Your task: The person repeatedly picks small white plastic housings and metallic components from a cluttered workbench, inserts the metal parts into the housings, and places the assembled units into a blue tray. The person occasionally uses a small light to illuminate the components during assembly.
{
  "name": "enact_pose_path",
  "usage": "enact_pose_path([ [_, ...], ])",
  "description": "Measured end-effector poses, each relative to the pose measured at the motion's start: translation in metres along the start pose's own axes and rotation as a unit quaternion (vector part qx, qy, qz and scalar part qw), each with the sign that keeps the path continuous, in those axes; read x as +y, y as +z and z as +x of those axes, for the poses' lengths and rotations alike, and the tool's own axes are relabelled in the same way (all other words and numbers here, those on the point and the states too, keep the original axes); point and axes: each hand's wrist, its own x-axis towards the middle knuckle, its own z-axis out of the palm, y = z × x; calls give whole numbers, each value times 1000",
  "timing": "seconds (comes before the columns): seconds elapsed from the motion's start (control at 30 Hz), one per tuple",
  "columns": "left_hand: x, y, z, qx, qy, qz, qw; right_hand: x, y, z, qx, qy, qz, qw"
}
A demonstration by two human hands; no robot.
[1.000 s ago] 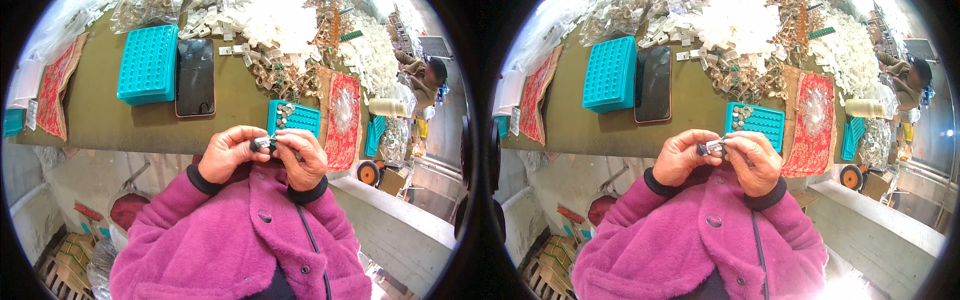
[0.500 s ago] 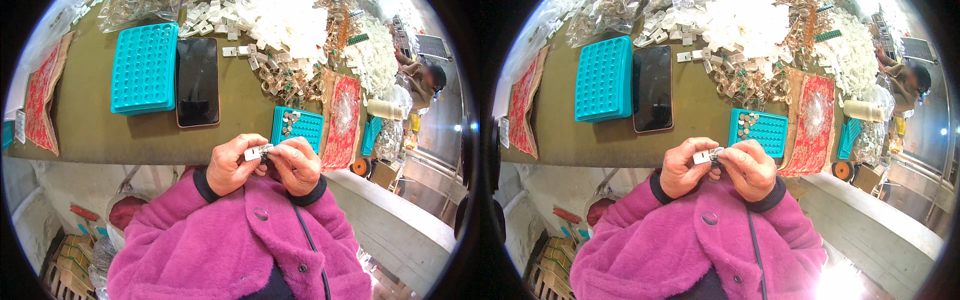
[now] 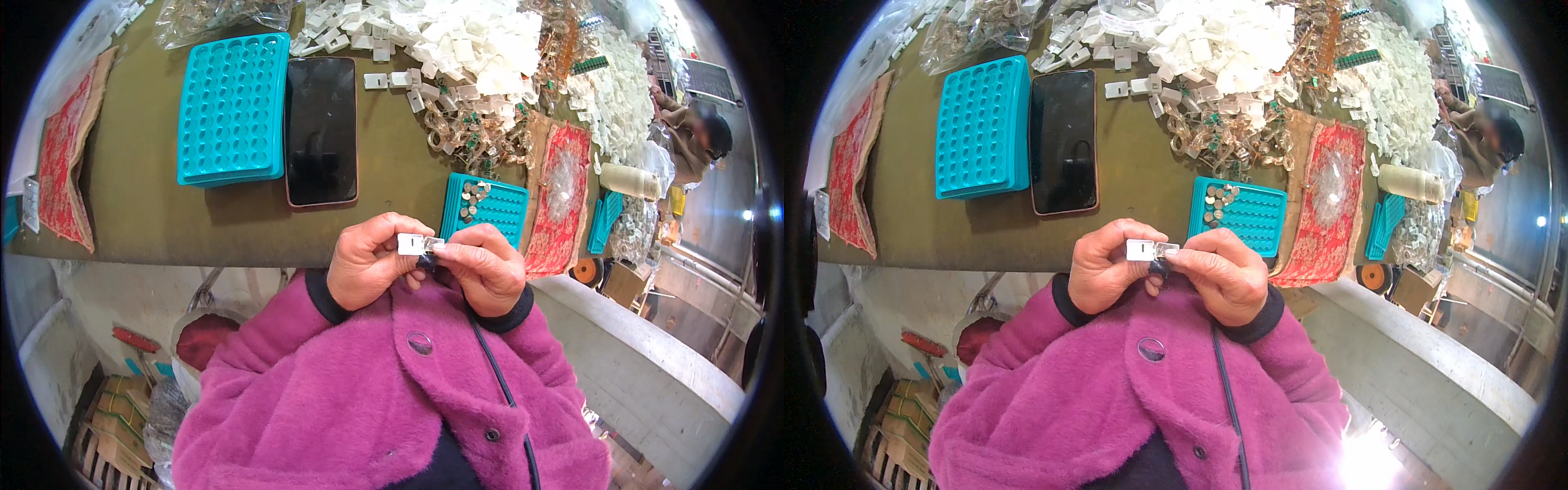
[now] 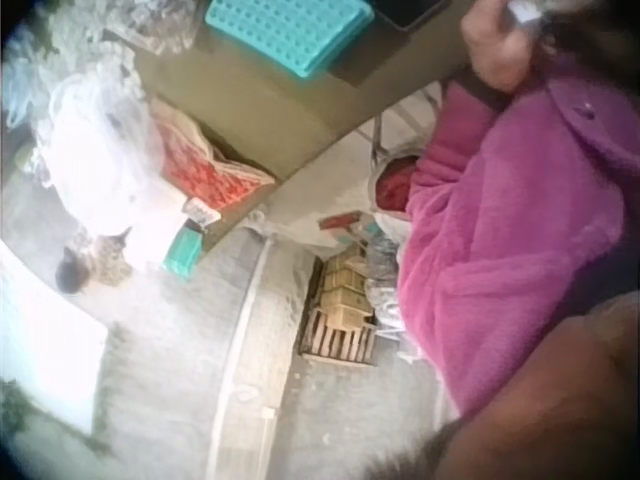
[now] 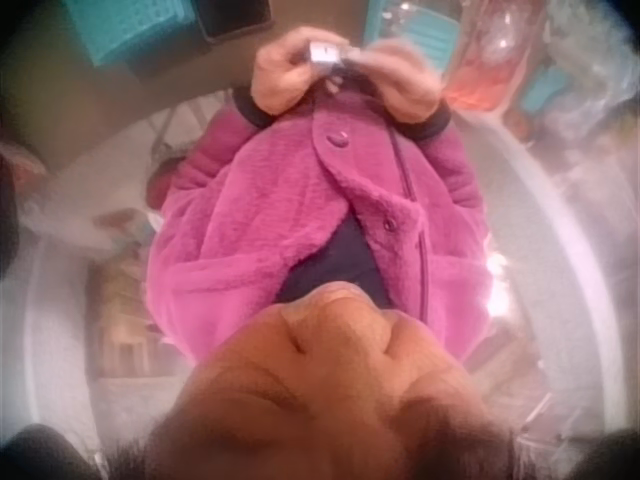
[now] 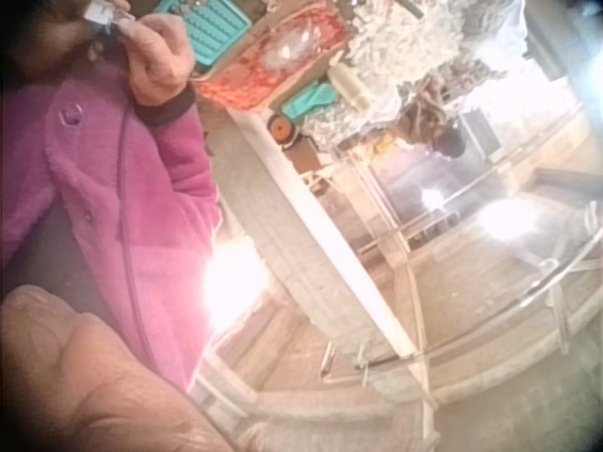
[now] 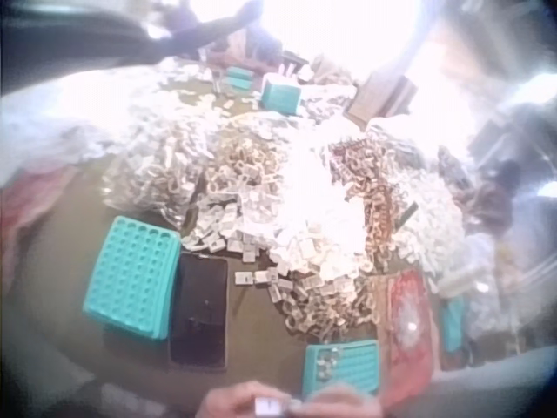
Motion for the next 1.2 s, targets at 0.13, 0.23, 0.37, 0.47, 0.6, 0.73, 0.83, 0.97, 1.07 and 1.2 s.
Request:
enact_pose_path([
  [0.13, 4, 5, -3, 11, -20, -5, 1000, 4, -2, 1, -7, -52, -17, 998],
  [0.23, 5, 10, -8, 30, -13, 15, 999, 1, 5, -3, 30, -11, 20, 999],
  [0.37, 3, 16, -17, 63, -12, 12, 998, -1, 5, -9, 44, 2, -2, 999],
  [0.47, 0, 23, -19, 78, 17, 45, 996, -1, 5, -12, 39, -1, -7, 999],
  [0.6, -1, 32, -16, 83, 155, 281, 944, 3, 3, -14, 25, -7, 13, 1000],
  [0.73, 2, 39, -11, 77, 290, 495, 815, 8, 3, -19, 30, 7, 28, 999],
  [0.83, 2, 44, -10, 70, 302, 500, 809, 10, -3, -24, 28, 63, 46, 997],
  [0.97, -1, 48, -14, 76, 153, 261, 950, 12, -19, -28, -56, 239, 240, 939],
  [1.07, -8, 49, -13, 71, 35, 23, 997, 13, -28, -28, -87, 314, 375, 868],
  [1.2, -12, 49, -9, 63, -64, -107, 990, 14, -36, -30, -101, 338, 424, 834],
])
